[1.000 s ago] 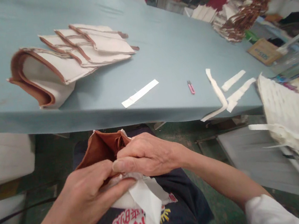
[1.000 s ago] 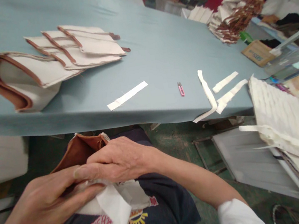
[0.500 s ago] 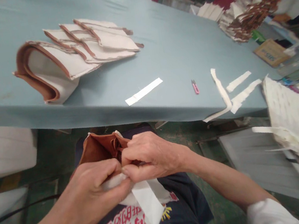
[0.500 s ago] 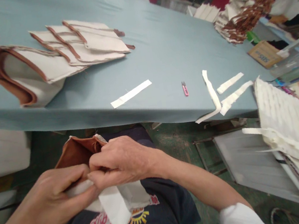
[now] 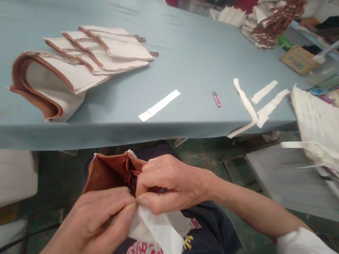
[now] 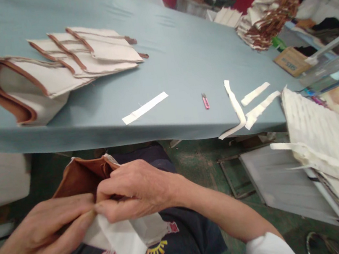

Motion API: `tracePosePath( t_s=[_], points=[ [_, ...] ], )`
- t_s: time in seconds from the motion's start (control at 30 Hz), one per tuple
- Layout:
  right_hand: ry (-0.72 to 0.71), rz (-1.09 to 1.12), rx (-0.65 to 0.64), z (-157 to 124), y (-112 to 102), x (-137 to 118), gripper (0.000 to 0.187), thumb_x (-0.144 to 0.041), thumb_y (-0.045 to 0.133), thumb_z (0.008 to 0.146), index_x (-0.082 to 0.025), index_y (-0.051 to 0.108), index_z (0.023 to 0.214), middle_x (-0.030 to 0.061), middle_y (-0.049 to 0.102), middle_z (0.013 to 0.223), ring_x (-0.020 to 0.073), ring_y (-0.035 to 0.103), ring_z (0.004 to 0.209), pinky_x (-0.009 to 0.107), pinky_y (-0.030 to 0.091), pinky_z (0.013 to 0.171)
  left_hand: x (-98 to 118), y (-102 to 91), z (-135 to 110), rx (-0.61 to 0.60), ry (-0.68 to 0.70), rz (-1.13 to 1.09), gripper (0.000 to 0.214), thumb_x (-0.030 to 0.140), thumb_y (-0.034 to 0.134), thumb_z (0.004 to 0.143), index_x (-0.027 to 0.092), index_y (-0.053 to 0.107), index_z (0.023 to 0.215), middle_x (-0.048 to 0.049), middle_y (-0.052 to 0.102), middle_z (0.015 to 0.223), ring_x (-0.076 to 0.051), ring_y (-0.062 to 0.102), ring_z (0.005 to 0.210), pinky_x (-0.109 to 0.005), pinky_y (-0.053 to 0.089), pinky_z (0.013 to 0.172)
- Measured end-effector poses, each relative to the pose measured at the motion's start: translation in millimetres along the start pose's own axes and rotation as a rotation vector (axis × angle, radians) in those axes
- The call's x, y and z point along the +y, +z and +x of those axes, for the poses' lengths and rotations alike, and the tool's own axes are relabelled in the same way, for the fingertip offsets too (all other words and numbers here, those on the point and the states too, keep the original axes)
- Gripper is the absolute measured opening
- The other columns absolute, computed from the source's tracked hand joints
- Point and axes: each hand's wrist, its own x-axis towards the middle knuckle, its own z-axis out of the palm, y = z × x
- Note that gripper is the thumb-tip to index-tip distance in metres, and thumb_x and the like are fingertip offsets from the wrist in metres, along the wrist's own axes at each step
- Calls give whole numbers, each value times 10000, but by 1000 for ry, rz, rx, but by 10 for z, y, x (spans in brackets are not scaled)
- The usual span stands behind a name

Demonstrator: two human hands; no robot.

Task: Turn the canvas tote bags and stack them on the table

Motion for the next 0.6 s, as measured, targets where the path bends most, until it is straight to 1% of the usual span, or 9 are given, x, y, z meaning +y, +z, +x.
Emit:
tracePosePath(
  t_s=[0.07, 0.13, 0.23, 0.33, 0.43, 0.53, 0.6],
  points=[
    [19, -42, -15, -3, -14, 22, 289, -283, 511, 1103, -222, 618, 841, -11, 635, 712, 157, 564, 674, 303, 438, 720, 37, -5, 41, 39, 105, 52, 401, 148, 482, 1095, 228, 634, 733, 56, 615, 609, -102, 580, 516, -246, 415, 535],
    [48, -55, -50, -6, -63, 43, 307, -320, 511, 1150, -213, 659, 903, 18, 716, 791, 172, 626, 739, 313, 462, 771, 47, -9, 27, 101, 145, 120, 325, 111, 519, 1081, 230, 681, 825, 42, 680, 676, -122, 643, 575, -255, 467, 585],
    [90, 2, -137, -9, -173, 68, 294, -349, 541, 1177, -198, 711, 991, 44, 789, 898, 181, 695, 823, 312, 492, 823, 8, -9, -71, 118, 132, 124, 298, 138, 499, 1135, 238, 722, 964, 12, 765, 807, -148, 718, 682, -264, 542, 686],
    [149, 50, -199, -11, -258, 82, 249, -314, 588, 1169, -189, 739, 1016, 48, 816, 957, 172, 720, 865, 291, 501, 829, -48, -9, -167, 79, 86, 86, 328, 192, 487, 1175, 241, 749, 985, 1, 782, 837, -152, 725, 703, -266, 550, 704],
    [150, 23, -173, -18, -278, 77, 232, -300, 624, 1161, -191, 741, 993, 42, 815, 945, 165, 718, 864, 280, 497, 830, -53, -34, -157, 63, 78, 63, 323, 189, 513, 1162, 241, 762, 962, 1, 793, 831, -151, 733, 702, -260, 556, 704],
    [72, -27, -87, -36, -265, 45, 284, -342, 618, 1170, -192, 725, 954, 40, 791, 883, 170, 702, 827, 289, 485, 810, 2, -94, -51, 61, 106, 23, 334, 194, 518, 1148, 255, 745, 911, 5, 803, 813, -154, 738, 683, -241, 566, 667],
    [22, -31, -47, -47, -262, 0, 296, -324, 586, 1178, -193, 712, 944, 36, 776, 857, 167, 691, 804, 289, 485, 799, 29, -138, -3, 48, 101, 5, 372, 209, 480, 1155, 274, 749, 907, 14, 812, 813, -160, 752, 692, -220, 588, 667]
  ],
)
